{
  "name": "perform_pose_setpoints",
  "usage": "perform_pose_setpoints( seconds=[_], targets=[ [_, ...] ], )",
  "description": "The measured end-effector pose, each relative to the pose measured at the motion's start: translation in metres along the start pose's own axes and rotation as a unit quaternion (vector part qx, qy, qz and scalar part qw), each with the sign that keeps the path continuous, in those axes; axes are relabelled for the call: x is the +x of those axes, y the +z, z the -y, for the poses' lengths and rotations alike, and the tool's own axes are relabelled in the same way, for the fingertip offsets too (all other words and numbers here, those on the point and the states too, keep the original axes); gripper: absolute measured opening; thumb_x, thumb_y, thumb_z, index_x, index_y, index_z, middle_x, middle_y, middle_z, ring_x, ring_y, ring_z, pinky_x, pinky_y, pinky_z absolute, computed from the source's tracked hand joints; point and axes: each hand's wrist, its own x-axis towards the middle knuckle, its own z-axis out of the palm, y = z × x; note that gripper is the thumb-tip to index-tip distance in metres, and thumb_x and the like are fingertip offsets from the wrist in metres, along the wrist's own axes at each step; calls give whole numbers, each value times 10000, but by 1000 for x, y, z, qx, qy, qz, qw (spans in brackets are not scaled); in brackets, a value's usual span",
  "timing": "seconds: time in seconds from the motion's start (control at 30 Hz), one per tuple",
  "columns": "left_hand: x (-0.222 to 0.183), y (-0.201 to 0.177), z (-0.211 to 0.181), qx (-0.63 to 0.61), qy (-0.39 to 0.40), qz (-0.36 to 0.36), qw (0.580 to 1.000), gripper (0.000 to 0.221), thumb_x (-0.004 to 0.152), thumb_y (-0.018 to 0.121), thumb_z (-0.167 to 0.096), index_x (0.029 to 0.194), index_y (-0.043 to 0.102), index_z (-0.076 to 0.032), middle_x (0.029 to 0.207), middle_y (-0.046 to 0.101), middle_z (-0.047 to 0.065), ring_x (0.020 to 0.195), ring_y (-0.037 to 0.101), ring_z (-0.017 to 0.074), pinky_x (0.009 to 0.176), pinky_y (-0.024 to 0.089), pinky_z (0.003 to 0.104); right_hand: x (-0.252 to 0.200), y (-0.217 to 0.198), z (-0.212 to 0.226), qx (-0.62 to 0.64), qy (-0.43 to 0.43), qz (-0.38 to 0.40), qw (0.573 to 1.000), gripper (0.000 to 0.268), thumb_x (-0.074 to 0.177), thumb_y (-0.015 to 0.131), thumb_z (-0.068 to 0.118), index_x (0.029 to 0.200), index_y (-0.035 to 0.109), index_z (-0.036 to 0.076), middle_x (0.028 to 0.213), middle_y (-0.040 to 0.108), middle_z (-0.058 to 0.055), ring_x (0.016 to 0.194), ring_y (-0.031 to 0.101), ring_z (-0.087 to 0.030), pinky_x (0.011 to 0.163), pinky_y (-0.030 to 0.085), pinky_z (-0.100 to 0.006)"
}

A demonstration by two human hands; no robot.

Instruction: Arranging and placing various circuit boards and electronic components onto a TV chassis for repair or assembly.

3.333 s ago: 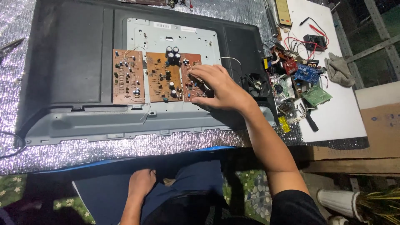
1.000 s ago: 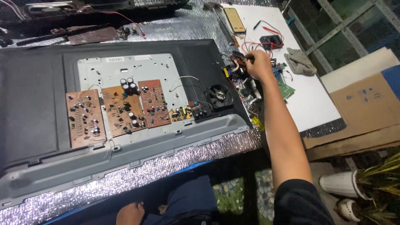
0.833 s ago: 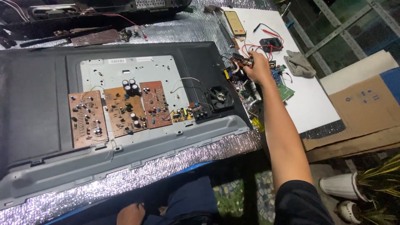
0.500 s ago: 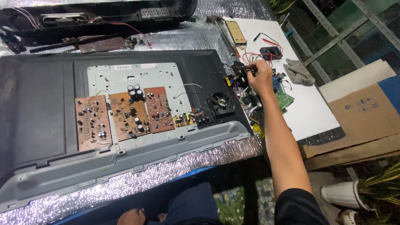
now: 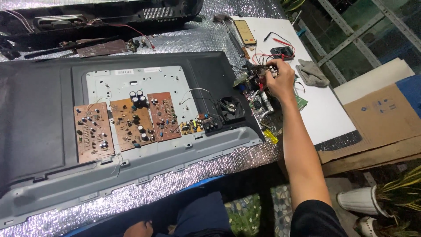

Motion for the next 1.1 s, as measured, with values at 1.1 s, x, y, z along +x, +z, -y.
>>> perform_pose_setpoints(
  seconds=[1.1],
  targets=[
    [1, -2, -6, 8, -14, 15, 1000, 446, 980, 407, -558, 1138, 798, -413, 1171, 793, -102, 1112, 746, 117, 975, 547, 238, 48, -31, 44, 214, 9, -281, 936, 171, 997, 731, 116, 1154, 677, 76, 787, 493, 1, 663, 426, -97, 580, 361, -288]
  ],
)
